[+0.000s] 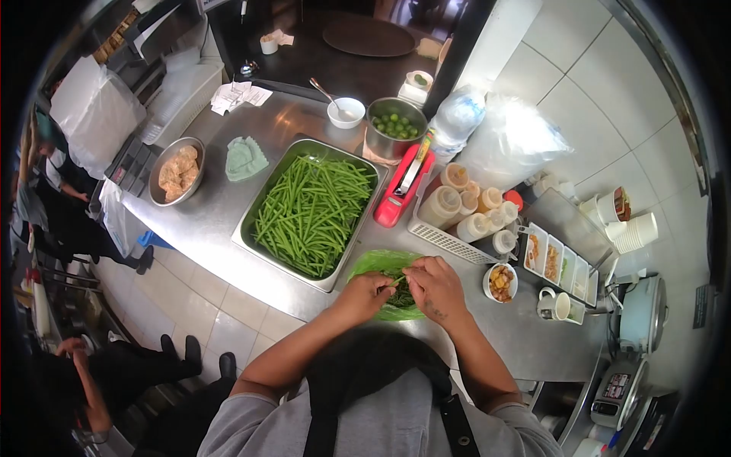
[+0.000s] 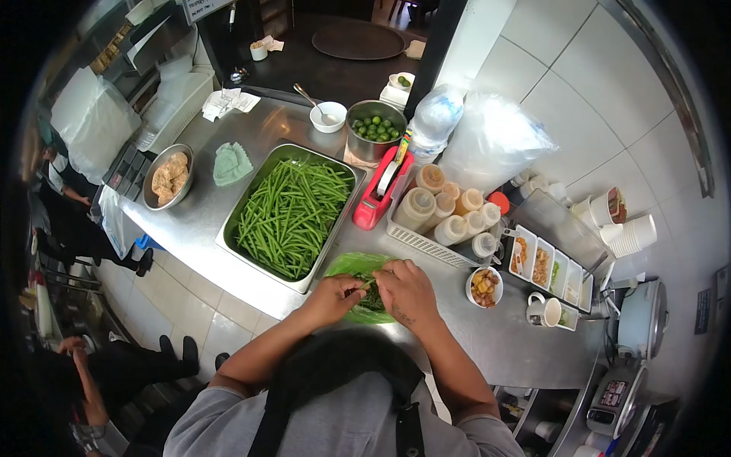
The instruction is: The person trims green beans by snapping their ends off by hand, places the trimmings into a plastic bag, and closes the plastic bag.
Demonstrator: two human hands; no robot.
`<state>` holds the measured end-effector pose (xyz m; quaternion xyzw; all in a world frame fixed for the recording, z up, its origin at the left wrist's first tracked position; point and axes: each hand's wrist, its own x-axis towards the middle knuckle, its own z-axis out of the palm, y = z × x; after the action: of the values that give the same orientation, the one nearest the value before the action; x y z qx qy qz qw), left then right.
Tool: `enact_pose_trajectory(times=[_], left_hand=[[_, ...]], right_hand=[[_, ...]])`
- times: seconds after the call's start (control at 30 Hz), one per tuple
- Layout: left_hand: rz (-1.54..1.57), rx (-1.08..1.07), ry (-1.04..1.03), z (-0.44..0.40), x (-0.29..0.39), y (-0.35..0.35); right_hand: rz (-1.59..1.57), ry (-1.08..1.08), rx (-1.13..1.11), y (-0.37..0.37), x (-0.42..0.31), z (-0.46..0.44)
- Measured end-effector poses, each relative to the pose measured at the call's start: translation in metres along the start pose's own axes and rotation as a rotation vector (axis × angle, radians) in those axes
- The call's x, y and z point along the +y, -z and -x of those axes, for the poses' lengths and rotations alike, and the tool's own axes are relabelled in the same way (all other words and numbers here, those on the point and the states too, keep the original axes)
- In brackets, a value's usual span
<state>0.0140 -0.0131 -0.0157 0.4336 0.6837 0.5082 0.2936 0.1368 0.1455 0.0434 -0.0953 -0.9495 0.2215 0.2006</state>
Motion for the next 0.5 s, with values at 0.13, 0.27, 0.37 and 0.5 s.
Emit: enact_pose_trajectory(times=[0.13,0.27,0.37,0.5], left_hand=[[-0.026,0.009,-0.002,-0.001,0.006,0.003],[0.183,-0.048,0.123,-0.004,-0.001,-0.004],[0.43,-0.047,0.268,-0.004,0.001,-0.009],[0.626,0.006,0.385,-0.005,-0.004,-0.006]], right_hand=[[0.055,0.062,-0.091,0.003,0.006,0.001],[-0.024,0.015,0.108,-0.019,0.005,0.007],[-0.856,-0.717,0.223,-0.033,0.011,0.009],[-0.782,-0.648,0.071,-0.022,0.018,0.014]])
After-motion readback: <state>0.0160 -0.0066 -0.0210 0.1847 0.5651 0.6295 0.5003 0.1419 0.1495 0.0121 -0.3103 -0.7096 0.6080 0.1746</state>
